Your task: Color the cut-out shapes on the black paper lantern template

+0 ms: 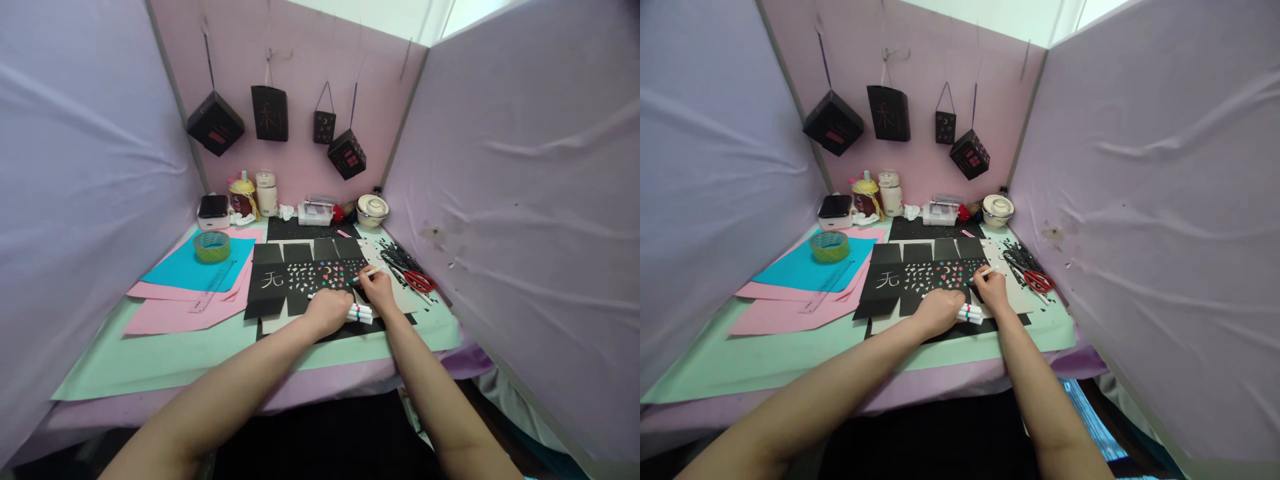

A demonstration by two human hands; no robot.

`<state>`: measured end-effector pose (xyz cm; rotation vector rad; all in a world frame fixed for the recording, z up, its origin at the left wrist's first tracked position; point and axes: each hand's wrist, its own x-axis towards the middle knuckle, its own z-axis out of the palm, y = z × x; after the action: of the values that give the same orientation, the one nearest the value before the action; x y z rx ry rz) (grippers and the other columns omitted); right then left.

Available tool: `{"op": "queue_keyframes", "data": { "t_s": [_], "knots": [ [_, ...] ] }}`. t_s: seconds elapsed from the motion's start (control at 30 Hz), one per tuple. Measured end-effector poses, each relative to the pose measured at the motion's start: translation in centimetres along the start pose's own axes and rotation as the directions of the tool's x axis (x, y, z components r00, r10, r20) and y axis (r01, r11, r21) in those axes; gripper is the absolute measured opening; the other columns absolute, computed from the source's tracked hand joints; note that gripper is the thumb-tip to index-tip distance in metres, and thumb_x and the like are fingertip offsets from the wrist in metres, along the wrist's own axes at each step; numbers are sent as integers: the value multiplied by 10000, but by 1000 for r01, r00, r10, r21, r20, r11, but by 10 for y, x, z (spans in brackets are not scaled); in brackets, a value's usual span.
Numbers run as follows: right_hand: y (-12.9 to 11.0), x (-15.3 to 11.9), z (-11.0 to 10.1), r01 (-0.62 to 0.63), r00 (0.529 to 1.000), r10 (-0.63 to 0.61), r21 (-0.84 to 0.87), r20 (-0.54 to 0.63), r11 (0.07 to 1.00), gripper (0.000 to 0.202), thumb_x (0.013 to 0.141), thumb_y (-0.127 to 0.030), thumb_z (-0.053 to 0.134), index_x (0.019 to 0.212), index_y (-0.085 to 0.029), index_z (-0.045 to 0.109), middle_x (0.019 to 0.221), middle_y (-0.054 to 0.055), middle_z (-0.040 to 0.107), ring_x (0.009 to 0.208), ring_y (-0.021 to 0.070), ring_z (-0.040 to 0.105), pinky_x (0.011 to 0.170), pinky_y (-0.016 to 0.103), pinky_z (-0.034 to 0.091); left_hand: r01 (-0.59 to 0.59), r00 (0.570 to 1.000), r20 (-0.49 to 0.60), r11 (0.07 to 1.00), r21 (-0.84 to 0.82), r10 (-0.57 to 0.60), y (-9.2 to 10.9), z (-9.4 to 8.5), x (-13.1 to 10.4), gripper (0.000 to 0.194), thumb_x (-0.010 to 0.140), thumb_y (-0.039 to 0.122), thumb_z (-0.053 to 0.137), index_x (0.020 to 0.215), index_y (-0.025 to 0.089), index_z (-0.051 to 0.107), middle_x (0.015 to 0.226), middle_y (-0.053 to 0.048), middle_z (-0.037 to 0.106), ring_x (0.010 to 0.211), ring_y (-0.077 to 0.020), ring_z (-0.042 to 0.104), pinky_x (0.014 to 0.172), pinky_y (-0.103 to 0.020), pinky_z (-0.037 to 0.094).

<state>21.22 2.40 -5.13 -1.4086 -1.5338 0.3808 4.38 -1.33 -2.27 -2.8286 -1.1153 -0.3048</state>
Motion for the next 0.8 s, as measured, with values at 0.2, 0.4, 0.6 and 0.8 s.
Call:
{"op": "queue_keyframes", "data": {
  "t_s": [0.2, 0.4, 0.6, 0.8],
  "knots": [
    [0, 0, 0, 11, 1000, -11, 4, 5, 1000, 211, 745, -313, 445, 623, -179, 554, 522, -6, 574, 477, 123, 486, 482, 222, 340, -7, 1000, -16, 1000, -2, 7, 0, 1, 0, 163, 792, 299, 509, 807, 140, 545, 781, -87, 617, 709, -213, 603, 639, -323, 456],
    [0, -1, -1, 24, 1000, -25, -34, -14, 999, 197, 746, -290, 443, 611, -182, 539, 515, -14, 559, 487, 121, 479, 497, 221, 343, -22, 999, -33, 1000, -5, 22, -2, 3, 0, 171, 793, 310, 507, 808, 143, 539, 782, -80, 618, 698, -221, 601, 624, -341, 456],
    [0, -1, 0, 16, 1000, -16, -7, 11, 1000, 206, 759, -304, 440, 649, -176, 558, 525, -11, 568, 488, 118, 485, 493, 214, 342, -28, 999, -41, 1000, 1, 28, -2, 3, 0, 165, 781, 308, 521, 799, 144, 534, 774, -73, 614, 693, -222, 599, 610, -339, 454],
    [1, 0, -1, 25, 1000, -25, -43, -9, 999, 206, 747, -292, 444, 615, -170, 545, 515, -9, 560, 478, 111, 464, 487, 211, 328, -5, 1000, -9, 1000, -2, 5, -1, 1, 0, 180, 777, 321, 529, 810, 145, 540, 788, -80, 615, 714, -218, 601, 632, -327, 455]
  ]
}}
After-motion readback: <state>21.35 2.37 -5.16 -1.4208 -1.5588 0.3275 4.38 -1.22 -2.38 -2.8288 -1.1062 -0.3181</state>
